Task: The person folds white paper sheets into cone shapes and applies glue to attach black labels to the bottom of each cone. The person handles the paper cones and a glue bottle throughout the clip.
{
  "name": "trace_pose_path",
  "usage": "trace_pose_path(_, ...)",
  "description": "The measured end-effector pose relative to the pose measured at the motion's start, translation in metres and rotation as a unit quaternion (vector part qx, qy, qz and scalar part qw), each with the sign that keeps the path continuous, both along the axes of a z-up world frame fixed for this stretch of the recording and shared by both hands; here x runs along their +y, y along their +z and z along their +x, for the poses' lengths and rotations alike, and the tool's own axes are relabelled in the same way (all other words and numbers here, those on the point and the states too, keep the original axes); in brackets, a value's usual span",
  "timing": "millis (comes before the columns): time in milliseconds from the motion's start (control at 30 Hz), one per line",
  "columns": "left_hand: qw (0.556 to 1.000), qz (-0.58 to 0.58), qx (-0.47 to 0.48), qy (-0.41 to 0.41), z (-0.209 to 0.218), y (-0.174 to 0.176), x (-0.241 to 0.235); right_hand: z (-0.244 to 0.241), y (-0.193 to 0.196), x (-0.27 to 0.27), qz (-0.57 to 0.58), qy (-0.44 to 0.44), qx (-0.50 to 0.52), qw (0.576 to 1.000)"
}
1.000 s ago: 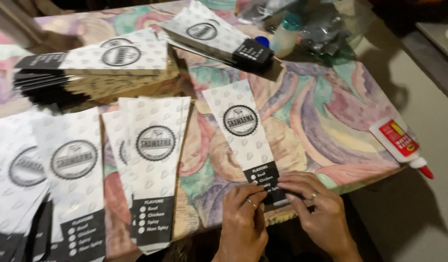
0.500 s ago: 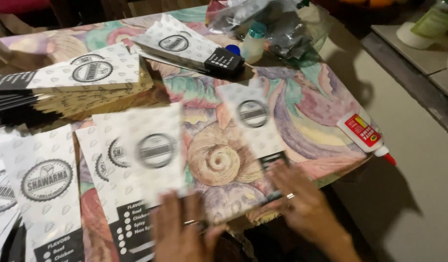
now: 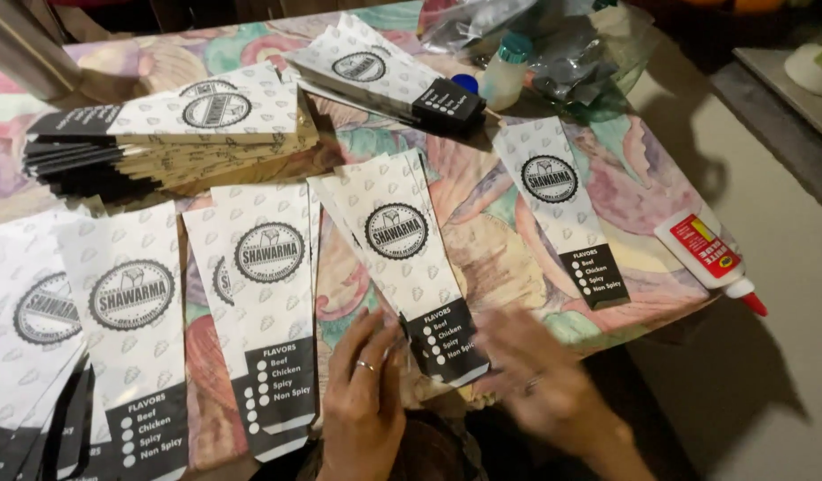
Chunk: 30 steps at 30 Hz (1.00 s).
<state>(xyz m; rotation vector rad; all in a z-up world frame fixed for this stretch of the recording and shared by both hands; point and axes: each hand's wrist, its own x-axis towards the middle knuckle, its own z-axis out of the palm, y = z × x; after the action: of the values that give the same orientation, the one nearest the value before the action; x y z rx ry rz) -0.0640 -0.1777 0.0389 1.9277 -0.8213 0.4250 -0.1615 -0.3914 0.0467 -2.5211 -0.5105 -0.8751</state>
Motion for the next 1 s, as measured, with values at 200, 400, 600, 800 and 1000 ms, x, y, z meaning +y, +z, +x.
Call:
trace_pose_path(200,0.999,-0.001,-0.035,-0.006,0.002,-0.007,-0.010,0.009,0.004,0.011,0.030,0.066,0.048,0.996)
trace_pose_path(400,1.000,0.024,-0.015,0.013,-0.004,-0.012,-0.017,0.011,0.004,0.007,0.101,0.059,0.040,0.992)
trace_pose_path(600,0.996,0.088,0.020,0.011,-0.006,-0.014,-0.018,0.002,0.007,-0.004,0.114,0.005,-0.038,0.993)
trace_pose_path(800,0.987,0.152,-0.031,-0.051,-0.004,-0.011,-0.014,-0.023,-0.001,-0.024,0.192,-0.371,-0.100,0.903)
trace_pose_path(1000,0.975,0.211,-0.064,-0.033,-0.004,-0.022,-0.012,-0.050,-0.021,-0.075,0.164,-0.478,-0.160,0.848)
